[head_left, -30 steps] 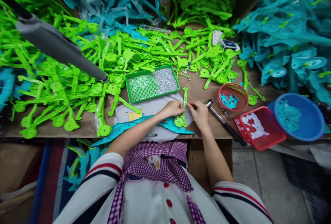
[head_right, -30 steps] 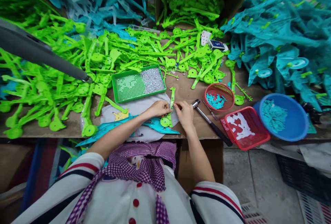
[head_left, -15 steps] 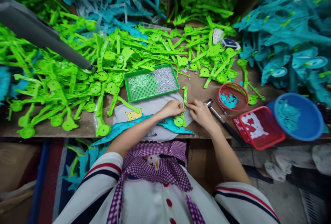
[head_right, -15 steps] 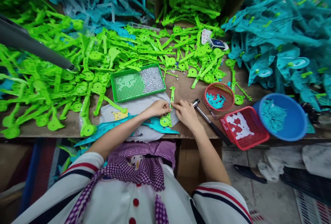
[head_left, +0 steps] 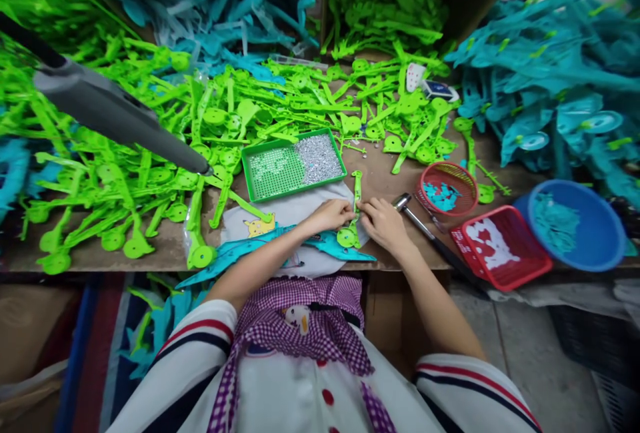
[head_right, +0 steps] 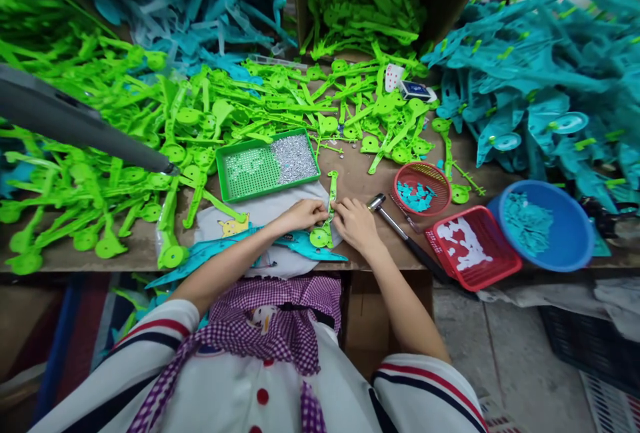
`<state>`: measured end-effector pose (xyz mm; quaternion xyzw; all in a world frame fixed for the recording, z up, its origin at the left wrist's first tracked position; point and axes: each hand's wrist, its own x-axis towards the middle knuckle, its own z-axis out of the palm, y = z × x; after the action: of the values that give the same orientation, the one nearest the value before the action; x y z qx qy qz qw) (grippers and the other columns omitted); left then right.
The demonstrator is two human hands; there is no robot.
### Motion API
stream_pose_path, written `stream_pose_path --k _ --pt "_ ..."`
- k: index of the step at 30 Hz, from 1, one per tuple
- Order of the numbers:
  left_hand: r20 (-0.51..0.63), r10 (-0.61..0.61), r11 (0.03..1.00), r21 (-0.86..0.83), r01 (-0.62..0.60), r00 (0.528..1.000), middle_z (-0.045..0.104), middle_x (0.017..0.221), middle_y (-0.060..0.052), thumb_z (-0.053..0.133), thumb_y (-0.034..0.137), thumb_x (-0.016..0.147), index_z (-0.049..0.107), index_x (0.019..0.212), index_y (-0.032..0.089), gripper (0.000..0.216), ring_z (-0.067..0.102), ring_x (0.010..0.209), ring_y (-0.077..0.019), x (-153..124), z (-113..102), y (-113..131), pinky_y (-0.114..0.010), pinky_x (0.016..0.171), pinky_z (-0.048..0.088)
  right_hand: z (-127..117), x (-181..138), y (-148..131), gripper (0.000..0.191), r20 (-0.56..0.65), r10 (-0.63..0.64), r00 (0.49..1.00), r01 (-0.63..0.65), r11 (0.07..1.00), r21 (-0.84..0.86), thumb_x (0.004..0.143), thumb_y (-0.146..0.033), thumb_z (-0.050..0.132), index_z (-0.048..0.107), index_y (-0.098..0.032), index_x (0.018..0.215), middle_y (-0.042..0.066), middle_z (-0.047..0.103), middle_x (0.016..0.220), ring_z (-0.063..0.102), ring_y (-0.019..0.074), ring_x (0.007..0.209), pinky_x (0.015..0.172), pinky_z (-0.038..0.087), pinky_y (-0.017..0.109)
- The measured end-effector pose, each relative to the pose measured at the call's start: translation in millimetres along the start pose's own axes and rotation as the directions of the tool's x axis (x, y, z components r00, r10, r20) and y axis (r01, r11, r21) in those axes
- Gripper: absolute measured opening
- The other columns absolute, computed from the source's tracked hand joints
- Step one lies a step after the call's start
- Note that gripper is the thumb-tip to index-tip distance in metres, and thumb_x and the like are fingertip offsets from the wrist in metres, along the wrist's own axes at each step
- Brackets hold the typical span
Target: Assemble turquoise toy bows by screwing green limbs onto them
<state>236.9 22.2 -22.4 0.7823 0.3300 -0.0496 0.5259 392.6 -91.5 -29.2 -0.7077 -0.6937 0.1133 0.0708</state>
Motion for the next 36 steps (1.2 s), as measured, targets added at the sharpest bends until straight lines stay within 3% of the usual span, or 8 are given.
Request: stream_pose_path --k 5,10,16,19,25,29,33,36 --pt "-0.063 0.028 0.951 0.31 -0.008 0.998 0.076 0.102 -0.007 0.053 0.027 0.098 0.072 0.102 0.02 0.021 0.069 0.098 -0.0241 -27 -3 8 -0.034 0.085 0.05 -1 -2 -2 0.044 -0.044 0.033 0.998 -0.029 0.997 0.076 0.102 -0.045 0.041 0.068 -0.02 0.125 0.011 0.067 0.108 0.058 0.0289 0.1 0.088 0.047 0.043" --pt "-0.102 0.009 0.907 0.42 0.034 0.995 0.074 0.113 -0.01 0.044 0.028 0.102 0.072 0.11 0.021 0.03 0.069 0.1 -0.0264 -48 0 22 -0.037 0.085 0.051 -1 -1 1 0.044 -0.04 0.041 0.998 -0.036 0.991 0.125 0.1 -0.051 0.045 0.069 -0.021 0.122 0.01 0.067 0.107 0.06 0.0288 0.1 0.087 0.05 0.043" --pt "0.032 0.071 0.794 0.604 -0.076 0.997 0.07 0.113 -0.014 0.039 0.008 0.096 0.071 0.11 0.014 0.035 0.067 0.105 -0.0272 -41 -2 53 -0.037 0.085 0.051 -4 1 2 0.041 -0.006 0.057 0.998 -0.055 0.987 0.148 0.102 -0.045 0.041 0.071 -0.024 0.122 0.01 0.067 0.11 0.061 0.0284 0.1 0.087 0.051 0.043" --pt "0.031 0.101 0.767 0.634 -0.097 0.994 0.067 0.118 -0.016 0.036 0.004 0.096 0.067 0.119 0.011 0.039 0.066 0.108 -0.0273 -47 5 57 -0.038 0.087 0.052 -2 0 2 0.041 -0.016 0.077 0.997 -0.073 0.986 0.152 0.101 -0.045 0.044 0.071 -0.023 0.122 0.011 0.067 0.112 0.06 0.03 0.103 0.088 0.052 0.045" --pt "-0.068 0.128 0.787 0.614 -0.06 0.99 0.063 0.117 -0.014 0.035 0.014 0.101 0.067 0.119 0.016 0.037 0.069 0.092 -0.0247 -72 31 31 -0.036 0.077 0.054 2 2 2 0.048 -0.029 0.102 0.994 -0.097 0.985 0.141 0.097 -0.055 0.048 0.072 -0.02 0.121 0.012 0.066 0.108 0.06 0.0329 0.104 0.089 0.052 0.048" --pt "-0.132 0.116 0.828 0.561 -0.022 0.984 0.062 0.115 -0.012 0.035 0.018 0.103 0.066 0.118 0.016 0.035 0.068 0.089 -0.022 -74 43 23 -0.035 0.079 0.053 2 3 2 0.05 -0.035 0.106 0.994 -0.099 0.985 0.143 0.098 -0.056 0.045 0.072 -0.02 0.121 0.013 0.065 0.108 0.06 0.0331 0.105 0.089 0.052 0.048" --pt "-0.137 0.167 0.849 0.524 -0.072 0.976 0.06 0.116 -0.012 0.034 0.019 0.103 0.066 0.119 0.015 0.036 0.065 0.092 -0.0212 -70 44 20 -0.035 0.086 0.052 5 3 5 0.048 -0.067 0.094 0.993 -0.081 0.981 0.175 0.097 -0.055 0.047 0.072 -0.021 0.119 0.012 0.065 0.109 0.06 0.0325 0.106 0.09 0.051 0.048" --pt "-0.06 0.178 0.821 0.559 -0.115 0.982 0.06 0.119 -0.013 0.035 0.016 0.101 0.065 0.124 0.017 0.039 0.065 0.09 -0.0216 -67 34 18 -0.037 0.084 0.052 7 3 7 0.046 -0.081 0.082 0.993 -0.066 0.98 0.187 0.096 -0.055 0.05 0.072 -0.022 0.119 0.012 0.065 0.107 0.06 0.0325 0.104 0.09 0.051 0.048"
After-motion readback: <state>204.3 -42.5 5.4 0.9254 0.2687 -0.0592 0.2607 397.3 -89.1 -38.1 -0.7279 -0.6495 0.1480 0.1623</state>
